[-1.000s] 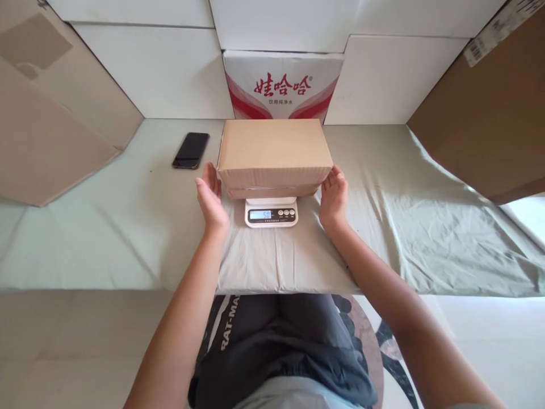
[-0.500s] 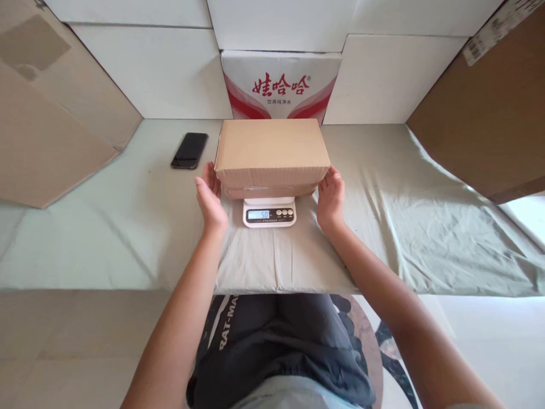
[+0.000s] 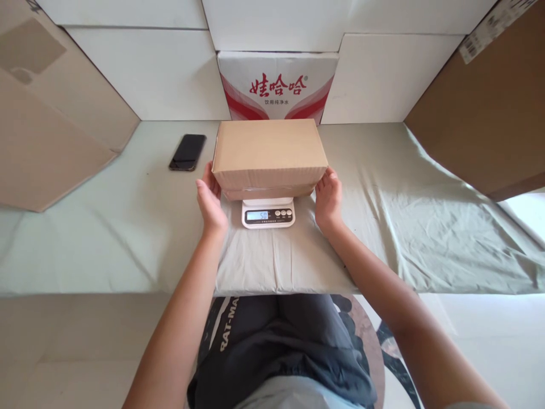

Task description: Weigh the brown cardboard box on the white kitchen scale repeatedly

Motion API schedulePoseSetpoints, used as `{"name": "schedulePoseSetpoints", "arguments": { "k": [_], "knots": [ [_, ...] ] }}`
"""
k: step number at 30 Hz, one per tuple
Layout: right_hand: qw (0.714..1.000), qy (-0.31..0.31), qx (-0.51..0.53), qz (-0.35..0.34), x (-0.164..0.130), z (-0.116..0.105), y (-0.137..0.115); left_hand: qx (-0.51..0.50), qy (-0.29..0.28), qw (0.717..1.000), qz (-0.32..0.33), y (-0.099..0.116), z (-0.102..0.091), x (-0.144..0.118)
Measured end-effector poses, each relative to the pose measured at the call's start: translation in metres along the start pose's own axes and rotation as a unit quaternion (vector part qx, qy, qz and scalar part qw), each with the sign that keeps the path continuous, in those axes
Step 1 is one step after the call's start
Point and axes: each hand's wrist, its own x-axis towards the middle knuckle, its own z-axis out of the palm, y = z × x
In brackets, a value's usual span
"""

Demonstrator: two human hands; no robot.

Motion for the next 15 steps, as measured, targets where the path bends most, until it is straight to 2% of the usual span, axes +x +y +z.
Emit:
{"name": "schedulePoseSetpoints", "arguments": {
  "k": [9, 15],
  "knots": [
    [1.000, -0.008, 0.004, 0.005, 0.001, -0.002, 0.000, -0.014, -0.007, 1.000, 0.018, -0.004, -0.003, 0.001],
    [0.999, -0.030, -0.010, -0.006, 0.000, 0.001, -0.006, -0.024, -0.002, 0.999, 0.029, 0.009, 0.003, -0.005]
  ]
}}
